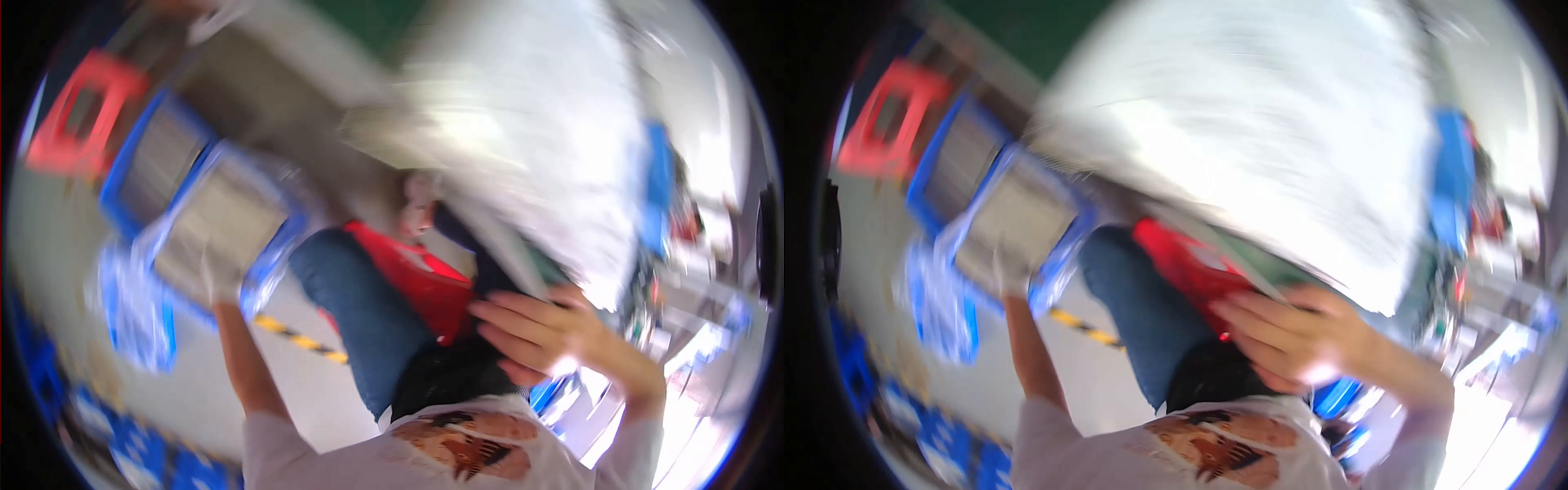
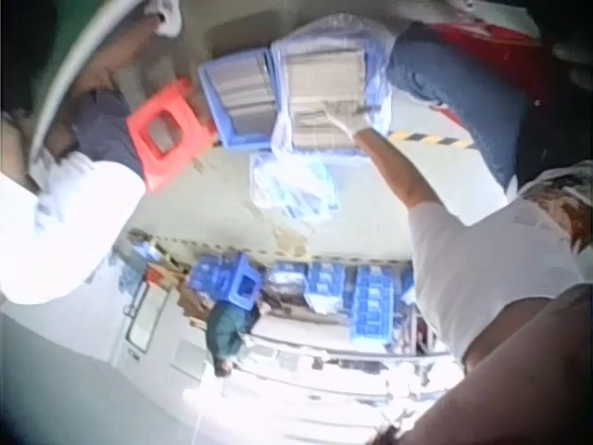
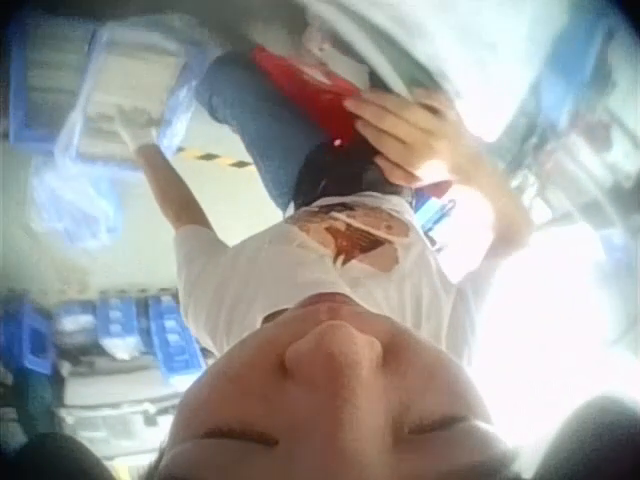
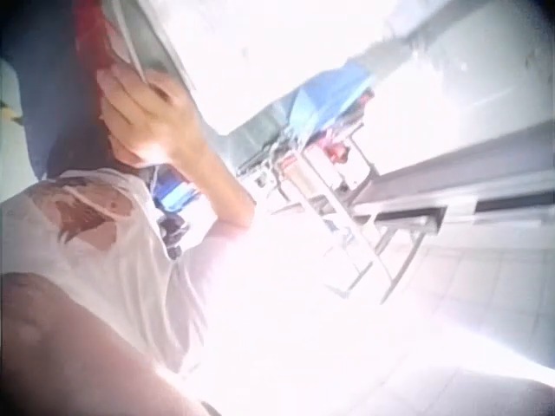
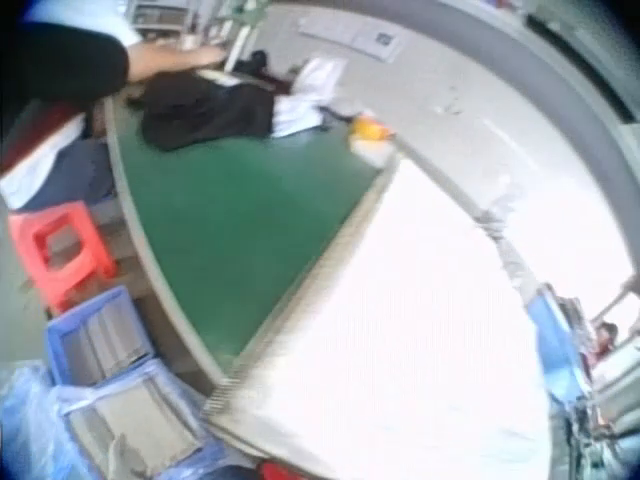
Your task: Measuring the dimensions of metal rods using digital calipers and recording the data on a paper slip.
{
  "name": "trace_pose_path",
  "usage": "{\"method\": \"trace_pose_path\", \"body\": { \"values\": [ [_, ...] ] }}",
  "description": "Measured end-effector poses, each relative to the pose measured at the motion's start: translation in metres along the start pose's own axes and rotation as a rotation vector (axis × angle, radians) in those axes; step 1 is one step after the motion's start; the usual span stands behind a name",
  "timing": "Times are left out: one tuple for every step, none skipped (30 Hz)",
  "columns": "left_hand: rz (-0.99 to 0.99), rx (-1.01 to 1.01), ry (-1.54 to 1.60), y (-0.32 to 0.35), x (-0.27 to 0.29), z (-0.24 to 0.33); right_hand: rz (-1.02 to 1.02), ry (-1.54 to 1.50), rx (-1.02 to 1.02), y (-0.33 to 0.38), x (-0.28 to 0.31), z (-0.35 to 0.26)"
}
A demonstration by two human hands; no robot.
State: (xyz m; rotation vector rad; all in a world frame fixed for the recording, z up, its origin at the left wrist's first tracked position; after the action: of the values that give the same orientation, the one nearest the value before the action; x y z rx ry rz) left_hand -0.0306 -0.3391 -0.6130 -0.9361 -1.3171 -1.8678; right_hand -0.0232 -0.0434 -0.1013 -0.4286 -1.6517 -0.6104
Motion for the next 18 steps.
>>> {"method": "trace_pose_path", "body": {
  "values": [
    [0.337, -0.128, -0.028, 0.034, 0.005, -0.011, 0.081, -0.088, 0.020, -0.006, 0.000, 0.000],
    [0.669, -0.251, -0.031, 0.093, 0.003, -0.034, 0.251, -0.235, 0.060, -0.013, -0.001, -0.006],
    [0.705, -0.365, -0.001, 0.050, 0.064, 0.033, 0.220, -0.291, 0.080, -0.019, -0.010, -0.008],
    [0.891, -0.210, 0.571, 0.107, 0.103, 0.075, 0.190, -0.313, 0.053, -0.005, -0.011, 0.002],
    [0.959, 0.022, 1.120, 0.165, 0.128, 0.052, 0.240, -0.313, 0.049, 0.004, -0.003, 0.002],
    [0.959, 0.345, 1.620, 0.162, 0.189, 0.076, 0.306, -0.354, 0.113, -0.001, 0.001, -0.005],
    [0.929, 0.382, 1.712, 0.174, 0.217, 0.089, 0.423, -0.332, 0.149, 0.004, 0.008, -0.004],
    [0.884, 0.438, 1.800, 0.186, 0.231, 0.102, 0.529, -0.319, 0.190, 0.012, 0.013, -0.008],
    [0.918, 0.384, 1.782, 0.204, 0.253, 0.110, 0.629, -0.332, 0.240, 0.013, 0.019, -0.013],
    [0.995, 0.434, 1.534, 0.211, 0.261, 0.116, 0.707, -0.320, 0.260, 0.021, 0.018, -0.014],
    [1.075, 0.482, 1.270, 0.221, 0.276, 0.124, 0.784, -0.273, 0.270, 0.024, 0.014, -0.017],
    [1.081, 0.423, 1.272, 0.229, 0.289, 0.144, 0.855, -0.224, 0.282, 0.032, 0.014, -0.021],
    [1.067, 0.428, 1.612, 0.238, 0.289, 0.157, 0.890, -0.134, 0.307, 0.045, 0.018, -0.031],
    [1.018, 0.434, 1.952, 0.239, 0.287, 0.169, 0.917, -0.105, 0.295, 0.068, 0.027, -0.032],
    [1.009, 0.390, 1.943, 0.235, 0.288, 0.178, 0.994, -0.146, 0.213, 0.104, 0.034, -0.028],
    [1.103, 0.179, 1.749, 0.239, 0.309, 0.190, 1.069, -0.202, 0.144, 0.141, 0.042, -0.026],
    [1.179, -0.015, 1.544, 0.242, 0.327, 0.204, 1.099, -0.109, -0.013, 0.183, 0.042, -0.014],
    [1.251, -0.188, 1.332, 0.249, 0.341, 0.220, 1.115, -0.022, -0.158, 0.229, 0.044, 0.001]
  ]
}}
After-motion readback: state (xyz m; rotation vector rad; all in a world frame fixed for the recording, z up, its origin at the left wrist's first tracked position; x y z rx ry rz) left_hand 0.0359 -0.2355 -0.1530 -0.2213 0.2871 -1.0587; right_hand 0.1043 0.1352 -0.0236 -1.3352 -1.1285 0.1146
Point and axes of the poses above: each hand's wrist, its own y-axis away from the middle knuckle, its own x-axis out of the back of the hand, z = x × y, the point moved 9 cm from there along -y, towards the middle knuckle, and after that the axes turned 11 degrees about z, right-handed, at the moved point
